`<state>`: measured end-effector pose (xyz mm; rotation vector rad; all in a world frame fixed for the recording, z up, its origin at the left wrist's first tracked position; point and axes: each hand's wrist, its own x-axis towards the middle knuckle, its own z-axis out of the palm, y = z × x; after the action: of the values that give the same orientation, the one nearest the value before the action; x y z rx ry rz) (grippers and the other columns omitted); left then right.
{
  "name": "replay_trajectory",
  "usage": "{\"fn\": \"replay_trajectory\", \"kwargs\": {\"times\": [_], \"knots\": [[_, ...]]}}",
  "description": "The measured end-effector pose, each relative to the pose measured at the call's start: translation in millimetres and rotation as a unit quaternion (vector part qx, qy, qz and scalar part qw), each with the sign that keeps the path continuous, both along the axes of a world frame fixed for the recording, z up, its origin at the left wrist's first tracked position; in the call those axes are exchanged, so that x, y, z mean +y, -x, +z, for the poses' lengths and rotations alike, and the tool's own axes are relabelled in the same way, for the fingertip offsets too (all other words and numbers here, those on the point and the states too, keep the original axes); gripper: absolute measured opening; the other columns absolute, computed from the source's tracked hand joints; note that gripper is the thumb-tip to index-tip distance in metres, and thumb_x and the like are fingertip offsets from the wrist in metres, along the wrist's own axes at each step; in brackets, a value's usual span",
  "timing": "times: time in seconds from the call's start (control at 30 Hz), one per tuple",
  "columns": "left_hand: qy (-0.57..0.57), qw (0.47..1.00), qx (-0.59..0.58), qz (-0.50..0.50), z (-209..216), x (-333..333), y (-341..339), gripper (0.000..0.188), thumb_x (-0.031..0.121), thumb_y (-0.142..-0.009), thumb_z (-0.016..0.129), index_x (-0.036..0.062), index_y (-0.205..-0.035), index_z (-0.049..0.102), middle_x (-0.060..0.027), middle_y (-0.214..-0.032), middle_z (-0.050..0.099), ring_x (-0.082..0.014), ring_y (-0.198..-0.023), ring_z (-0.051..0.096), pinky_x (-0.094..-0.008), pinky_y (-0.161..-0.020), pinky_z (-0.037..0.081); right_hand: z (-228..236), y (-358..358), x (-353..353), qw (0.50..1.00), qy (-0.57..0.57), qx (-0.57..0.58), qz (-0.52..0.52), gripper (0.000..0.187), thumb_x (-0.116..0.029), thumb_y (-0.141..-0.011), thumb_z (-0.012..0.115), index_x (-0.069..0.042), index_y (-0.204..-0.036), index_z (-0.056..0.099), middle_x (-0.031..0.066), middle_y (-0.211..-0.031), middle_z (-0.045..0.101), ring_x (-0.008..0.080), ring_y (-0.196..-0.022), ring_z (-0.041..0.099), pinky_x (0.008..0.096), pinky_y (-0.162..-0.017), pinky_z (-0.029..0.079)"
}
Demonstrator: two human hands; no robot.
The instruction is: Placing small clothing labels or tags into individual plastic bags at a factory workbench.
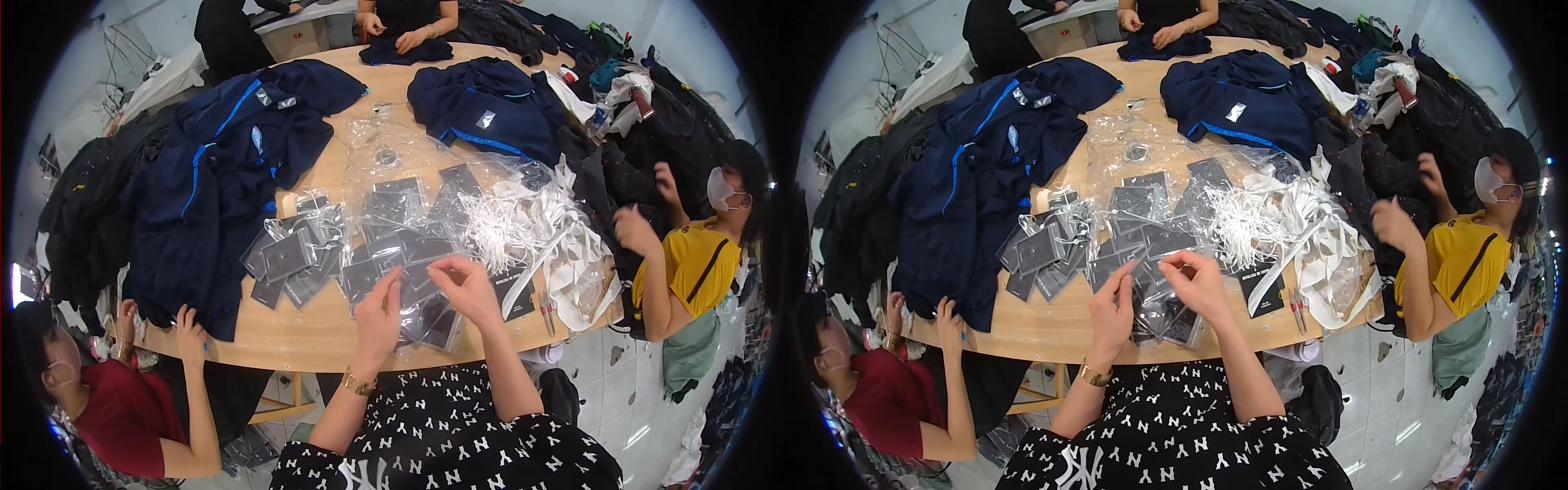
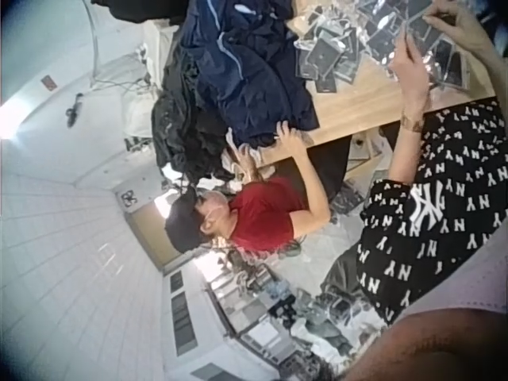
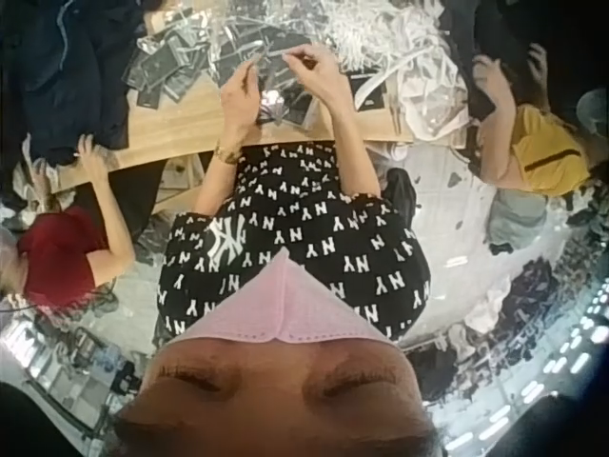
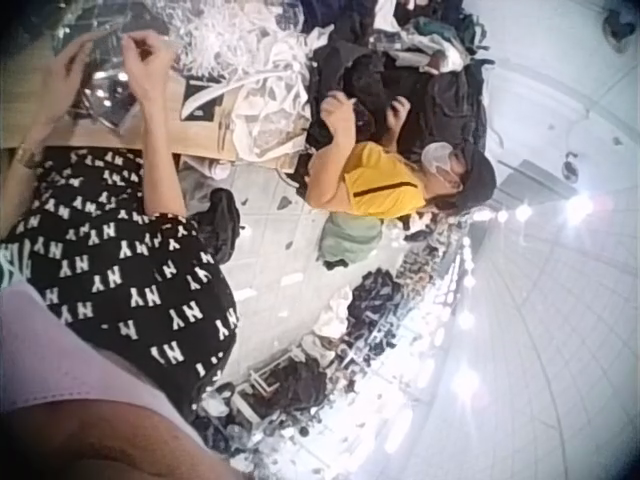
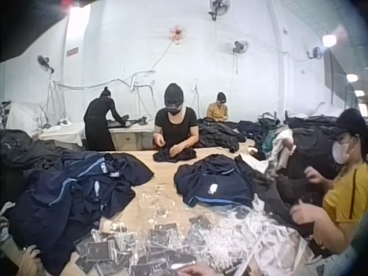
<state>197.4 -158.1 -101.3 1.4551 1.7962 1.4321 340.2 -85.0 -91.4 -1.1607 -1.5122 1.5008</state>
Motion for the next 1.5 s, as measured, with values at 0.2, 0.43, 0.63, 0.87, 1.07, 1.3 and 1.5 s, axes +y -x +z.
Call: {"fn": "replay_trajectory", "kwargs": {"times": [0.2,0.43,0.63,0.87,1.07,1.3,1.5], "knots": [[0.032,0.99,-0.138,-0.026,19,-7,1,0.025,0.007,-0.089,0.047,0.004,-0.112,0.057,-0.008,-0.098,0.063,-0.0071,-0.082,0.053,-0.0223,-0.07,0.043,3,25,-12,0.992,-0.111,0.05,-0.034,0.008,-0.005,-0.077,0.061,0.002,-0.076,0.058,0.0006,-0.064,0.056,0.0025,-0.054,0.046,0.0185,-0.046,0.035],[-0.023,0.978,-0.2,-0.055,15,-12,-1,0.023,0.008,-0.09,0.045,0.0007,-0.108,0.058,-0.0067,-0.1,0.061,-0.0087,-0.085,0.053,-0.0215,-0.075,0.043,13,23,-15,0.983,-0.174,-0.016,-0.051,0.01,-0.005,-0.074,0.061,0.002,-0.072,0.055,0.0084,-0.063,0.056,0.0106,-0.052,0.053,0.0235,-0.047,0.042],[-0.017,0.983,-0.174,-0.05,13,-14,-2,0.022,0.009,-0.089,0.047,0.0022,-0.106,0.059,-0.0077,-0.094,0.063,-0.0092,-0.08,0.056,-0.0228,-0.067,0.045,23,18,-16,0.976,-0.207,-0.054,-0.045,0.009,-0.005,-0.073,0.061,0.001,-0.071,0.055,0.0095,-0.064,0.056,0.0163,-0.053,0.055,0.0261,-0.049,0.043],[-0.026,0.99,-0.114,-0.078,20,-16,4,0.021,0.008,-0.088,0.048,0.0036,-0.104,0.06,-0.0098,-0.092,0.064,-0.0109,-0.076,0.058,-0.024,-0.065,0.046,40,7,-17,0.966,-0.228,-0.123,0.019,0.01,-0.004,-0.074,0.064,0.001,-0.073,0.056,0.0039,-0.065,0.056,0.006,-0.058,0.052,0.0194,-0.052,0.042],[-0.035,0.985,-0.128,-0.113,20,-18,6,0.02,0.008,-0.088,0.048,0.0036,-0.103,0.06,-0.0078,-0.089,0.064,-0.01,-0.076,0.057,-0.0236,-0.067,0.046,47,-4,-11,0.997,-0.062,-0.034,0.039,0.007,-0.005,-0.076,0.065,-0.002,-0.081,0.06,-0.0011,-0.069,0.055,0.0025,-0.06,0.049,0.0169,-0.055,0.041],[0.002,0.95,-0.274,-0.148,32,-23,1,0.023,0.01,-0.092,0.043,-0.0029,-0.105,0.056,-0.0047,-0.097,0.06,-0.0081,-0.088,0.053,-0.0211,-0.079,0.042,44,-4,-11,0.983,-0.172,-0.008,0.069,0.011,-0.002,-0.076,0.061,-0.002,-0.087,0.061,0.0033,-0.066,0.051,0.0086,-0.054,0.045,0.0226,-0.049,0.036],[-0.005,0.955,-0.262,-0.141,32,-24,2,0.023,0.01,-0.092,0.043,-0.0025,-0.106,0.057,-0.0043,-0.096,0.06,-0.0073,-0.086,0.053,-0.0197,-0.076,0.042,44,-7,-9,0.981,-0.169,-0.028,0.091,0.01,0.001,-0.078,0.059,0.0,-0.088,0.061,0.0028,-0.081,0.056,0.006,-0.07,0.055,0.0196,-0.06,0.044]]}}
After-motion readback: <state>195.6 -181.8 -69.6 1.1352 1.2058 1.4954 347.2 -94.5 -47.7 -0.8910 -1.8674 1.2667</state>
